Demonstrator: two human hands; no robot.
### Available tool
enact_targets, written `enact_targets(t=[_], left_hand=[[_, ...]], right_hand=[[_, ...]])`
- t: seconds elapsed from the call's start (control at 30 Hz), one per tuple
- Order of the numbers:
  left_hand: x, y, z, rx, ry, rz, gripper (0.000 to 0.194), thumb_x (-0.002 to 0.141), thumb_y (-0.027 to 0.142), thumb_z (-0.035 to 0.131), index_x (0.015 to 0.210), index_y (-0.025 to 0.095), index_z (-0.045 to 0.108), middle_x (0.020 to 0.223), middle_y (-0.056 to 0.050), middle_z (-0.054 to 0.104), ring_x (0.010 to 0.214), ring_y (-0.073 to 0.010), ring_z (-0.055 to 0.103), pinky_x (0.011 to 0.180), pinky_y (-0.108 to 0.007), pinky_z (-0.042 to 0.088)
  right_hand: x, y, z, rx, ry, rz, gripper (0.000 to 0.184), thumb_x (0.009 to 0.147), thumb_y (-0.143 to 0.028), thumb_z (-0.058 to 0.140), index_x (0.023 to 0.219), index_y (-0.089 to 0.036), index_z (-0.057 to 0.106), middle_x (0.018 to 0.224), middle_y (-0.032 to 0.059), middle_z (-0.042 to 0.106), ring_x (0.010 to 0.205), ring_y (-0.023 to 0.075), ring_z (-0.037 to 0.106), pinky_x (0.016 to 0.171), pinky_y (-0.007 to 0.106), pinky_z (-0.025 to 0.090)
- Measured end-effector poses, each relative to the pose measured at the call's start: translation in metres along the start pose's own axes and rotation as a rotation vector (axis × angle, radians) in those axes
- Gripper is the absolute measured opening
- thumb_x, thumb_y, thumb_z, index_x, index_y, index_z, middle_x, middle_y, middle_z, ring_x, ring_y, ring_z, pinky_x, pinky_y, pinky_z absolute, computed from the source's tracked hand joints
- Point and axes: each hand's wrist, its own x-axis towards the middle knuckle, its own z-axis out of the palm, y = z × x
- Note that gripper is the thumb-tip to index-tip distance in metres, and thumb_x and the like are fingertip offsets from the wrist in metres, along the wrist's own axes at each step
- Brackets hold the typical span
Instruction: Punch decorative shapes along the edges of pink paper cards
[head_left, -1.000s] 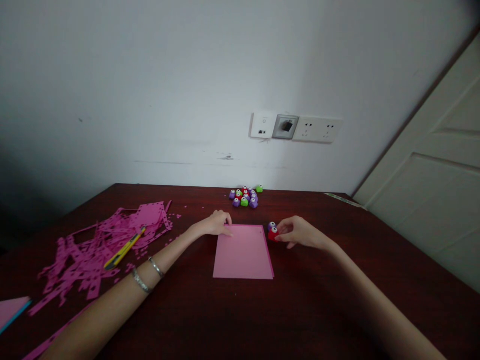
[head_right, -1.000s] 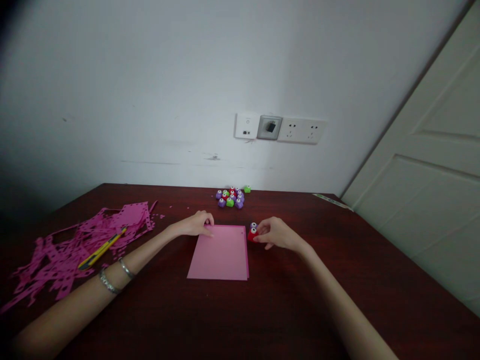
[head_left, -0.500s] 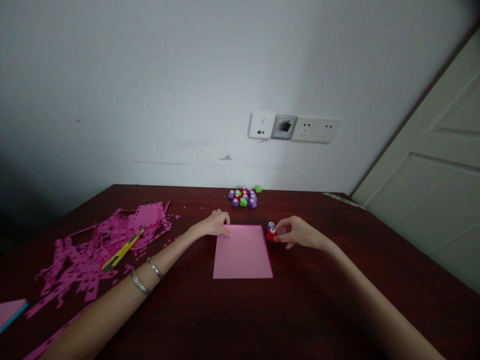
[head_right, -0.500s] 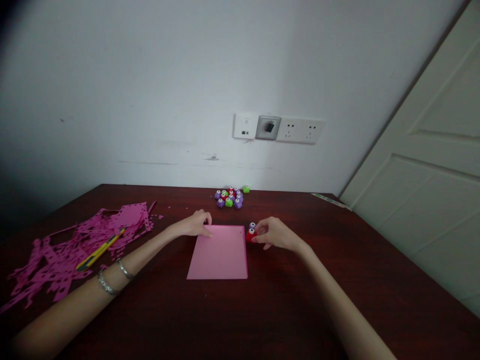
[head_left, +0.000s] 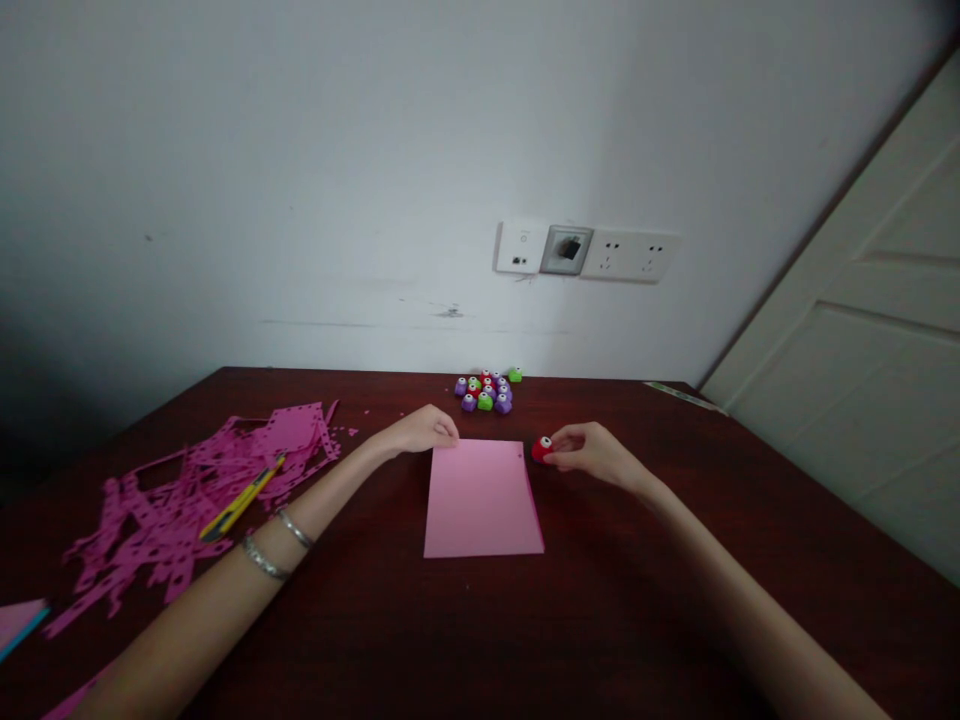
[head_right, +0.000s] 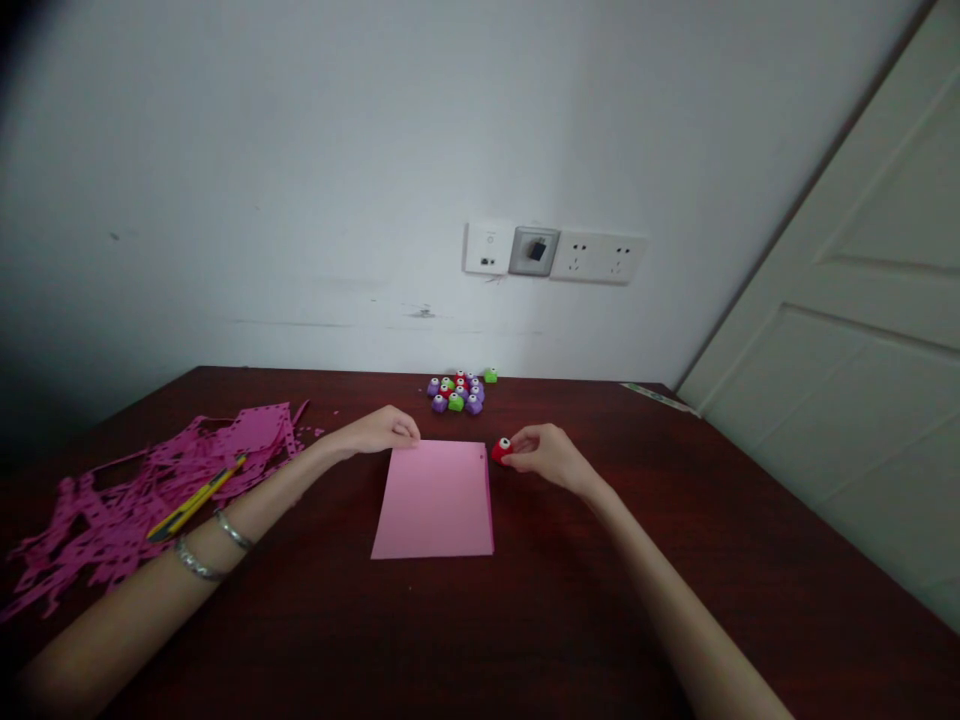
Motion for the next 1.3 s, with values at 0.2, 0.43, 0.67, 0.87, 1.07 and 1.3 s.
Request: enact_targets(t=[0.2,0.43,0.67,0.87,1.07,1.3], left_hand=[[-0.0025,-0.0008,-0.005,-0.114,-0.013,0.006,0.019,0.063,0.027,0.065,0.074,0.013,0.069,0.071,-0.004,0.068,0.068,-0.015,0.059,0.065,-0.025,0.041],[-0.0047,0.0021,-0.0054,-0.162,-0.002,-0.022,0.019,0.062,0.025,0.066,0.075,0.012,0.069,0.072,-0.005,0.068,0.069,-0.0153,0.058,0.068,-0.027,0.041],[-0.005,0.0019,-0.0049,-0.17,0.009,-0.044,0.019,0.061,0.025,0.066,0.075,0.012,0.069,0.073,-0.006,0.068,0.069,-0.0153,0.058,0.068,-0.027,0.041],[-0.0036,-0.0001,-0.004,-0.158,0.012,-0.042,0.019,0.061,0.025,0.066,0.073,0.012,0.07,0.072,-0.005,0.068,0.069,-0.0157,0.058,0.067,-0.027,0.04],[-0.0035,-0.0007,-0.0024,-0.183,0.002,-0.044,0.018,0.06,0.024,0.065,0.073,0.012,0.069,0.071,-0.005,0.068,0.069,-0.0154,0.058,0.068,-0.026,0.041],[-0.002,-0.0029,-0.001,-0.18,0.009,-0.054,0.019,0.06,0.024,0.065,0.074,0.012,0.069,0.073,-0.005,0.068,0.07,-0.0156,0.058,0.069,-0.027,0.041]], right_hand=[[0.0009,-0.0013,0.001,-0.034,0.067,-0.01,0.023,0.063,-0.028,0.071,0.081,-0.014,0.067,0.075,0.006,0.069,0.068,0.0173,0.063,0.063,0.027,0.051],[-0.0007,-0.0041,0.0019,-0.085,0.086,-0.018,0.022,0.062,-0.03,0.072,0.077,-0.014,0.067,0.073,0.006,0.069,0.069,0.0172,0.063,0.064,0.027,0.05],[-0.0002,-0.0037,0.0039,-0.082,0.069,-0.032,0.021,0.062,-0.029,0.072,0.076,-0.014,0.067,0.072,0.005,0.069,0.068,0.0168,0.063,0.063,0.027,0.05],[0.0003,-0.0036,0.005,-0.094,0.074,-0.036,0.022,0.062,-0.029,0.071,0.077,-0.013,0.067,0.074,0.0059,0.069,0.069,0.0175,0.063,0.064,0.028,0.05],[0.0006,-0.0034,0.0061,-0.101,0.069,-0.036,0.02,0.063,-0.028,0.071,0.077,-0.014,0.066,0.073,0.0053,0.069,0.069,0.0173,0.063,0.064,0.027,0.05],[-0.0001,-0.0048,0.0061,-0.117,0.061,-0.034,0.018,0.063,-0.026,0.071,0.077,-0.015,0.066,0.074,0.0046,0.069,0.069,0.0167,0.063,0.064,0.026,0.05]])
